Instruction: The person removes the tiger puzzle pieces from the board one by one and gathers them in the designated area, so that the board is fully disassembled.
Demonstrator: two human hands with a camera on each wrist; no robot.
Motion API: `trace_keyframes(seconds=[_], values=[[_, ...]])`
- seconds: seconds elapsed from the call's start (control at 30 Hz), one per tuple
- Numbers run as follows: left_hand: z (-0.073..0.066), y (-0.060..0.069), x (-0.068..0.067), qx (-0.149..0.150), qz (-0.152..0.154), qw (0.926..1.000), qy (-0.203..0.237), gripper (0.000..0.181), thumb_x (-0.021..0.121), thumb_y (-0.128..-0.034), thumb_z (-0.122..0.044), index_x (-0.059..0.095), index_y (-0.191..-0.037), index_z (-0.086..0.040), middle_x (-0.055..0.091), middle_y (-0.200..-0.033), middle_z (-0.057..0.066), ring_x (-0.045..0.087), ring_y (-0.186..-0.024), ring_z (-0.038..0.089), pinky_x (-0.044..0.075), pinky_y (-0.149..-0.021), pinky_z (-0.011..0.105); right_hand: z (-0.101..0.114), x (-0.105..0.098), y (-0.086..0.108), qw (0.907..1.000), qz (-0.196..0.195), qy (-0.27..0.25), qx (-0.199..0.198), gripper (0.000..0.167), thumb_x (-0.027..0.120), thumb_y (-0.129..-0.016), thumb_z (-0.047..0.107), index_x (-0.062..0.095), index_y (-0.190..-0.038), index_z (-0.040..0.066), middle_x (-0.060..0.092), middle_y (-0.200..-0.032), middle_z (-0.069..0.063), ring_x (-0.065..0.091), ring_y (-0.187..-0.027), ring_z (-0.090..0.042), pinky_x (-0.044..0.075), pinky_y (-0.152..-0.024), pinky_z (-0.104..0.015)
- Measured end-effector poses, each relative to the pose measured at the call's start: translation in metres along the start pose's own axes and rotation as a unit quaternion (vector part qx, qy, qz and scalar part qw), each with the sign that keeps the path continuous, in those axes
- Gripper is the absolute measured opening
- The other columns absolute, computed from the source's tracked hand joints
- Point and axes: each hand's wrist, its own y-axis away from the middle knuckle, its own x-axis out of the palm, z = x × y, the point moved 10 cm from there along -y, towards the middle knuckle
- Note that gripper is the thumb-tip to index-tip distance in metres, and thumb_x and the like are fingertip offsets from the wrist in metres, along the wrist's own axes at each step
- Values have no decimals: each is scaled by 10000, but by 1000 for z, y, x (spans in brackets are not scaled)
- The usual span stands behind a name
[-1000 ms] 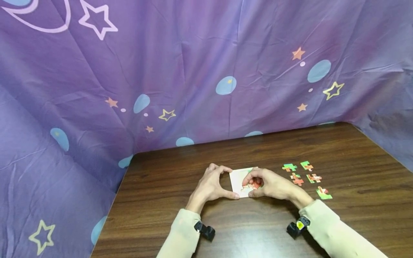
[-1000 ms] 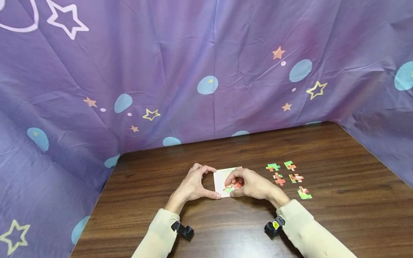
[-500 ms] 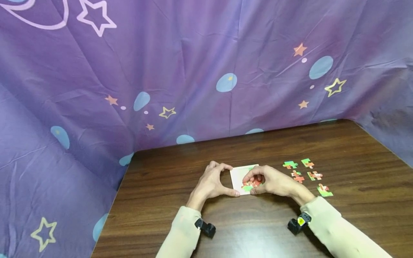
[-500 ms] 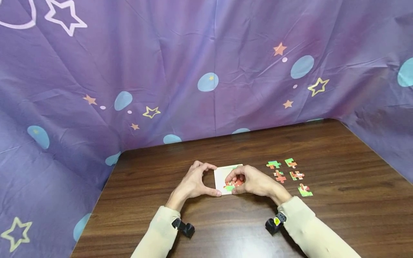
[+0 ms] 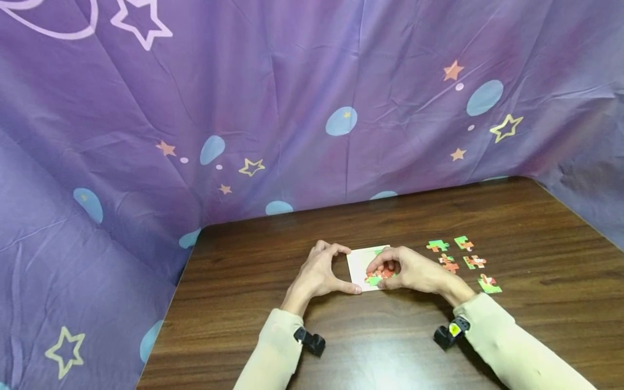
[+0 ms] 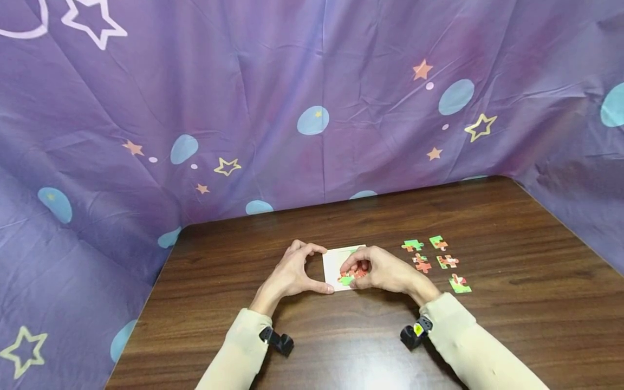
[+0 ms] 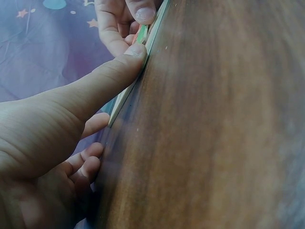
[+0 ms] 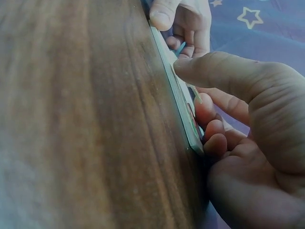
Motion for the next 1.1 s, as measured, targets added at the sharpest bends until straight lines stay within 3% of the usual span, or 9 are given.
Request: trace_keyframes(seconds=[0.43, 0.8, 0.87, 0.93, 1.03, 1.1], values=[[-4, -1, -1, 10, 2, 10000, -51, 955, 1077, -650, -574, 676, -1482, -329, 579, -1371, 11, 554, -1285, 204, 565, -1025, 454, 5, -13, 1, 9995, -96, -189, -223, 313, 895, -911, 92, 825, -1212, 141, 698, -1031, -68, 612, -887, -182, 513, -744, -262], [-3, -3, 3, 7, 65, 10000, -15, 960, 1068, -656, -592, 670, -1487, -321, 579, -1384, 7, 547, -1291, 200, 555, -1050, 450, 31, -63, 17, 9961, -605, -327, -559, 338, 861, -931, -17, 797, -1252, 68, 740, -1092, -100, 639, -882, -141, 536, -736, -257], [-3, -2, 3, 19, 61, 10000, -27, 964, 1068, -654, -596, 670, -1488, -321, 580, -1386, 8, 547, -1293, 200, 554, -1052, 445, 36, -72, 22, 9961, -643, -301, -528, 337, 848, -944, -14, 793, -1265, 76, 729, -1084, -115, 648, -887, -146, 549, -698, -256], [-3, -1, 2, 16, 57, 10000, -30, 968, 1065, -657, -598, 666, -1494, -320, 578, -1395, 12, 547, -1300, 204, 554, -1057, 448, 37, -81, 28, 9968, -663, -264, -356, 332, 842, -964, 19, 790, -1279, 109, 711, -1072, -112, 644, -805, -147, 554, -583, -274], [-2, 0, 1, -22, 58, 10000, -27, 966, 1065, -662, -592, 664, -1497, -321, 575, -1405, 14, 544, -1307, 209, 554, -1057, 459, 40, -94, 36, 9968, -740, -9, -301, 339, 841, -981, 51, 788, -1297, 162, 716, -1091, -80, 629, -794, -134, 545, -558, -289], [-1, 0, 1, -43, 58, 10000, -28, 959, 1066, -665, -587, 664, -1495, -326, 573, -1406, 12, 542, -1309, 209, 555, -1052, 462, 40, -101, 43, 9967, -739, -108, -309, 347, 823, -991, 26, 778, -1312, 149, 715, -1118, -82, 632, -765, -146, 566, -548, -321]])
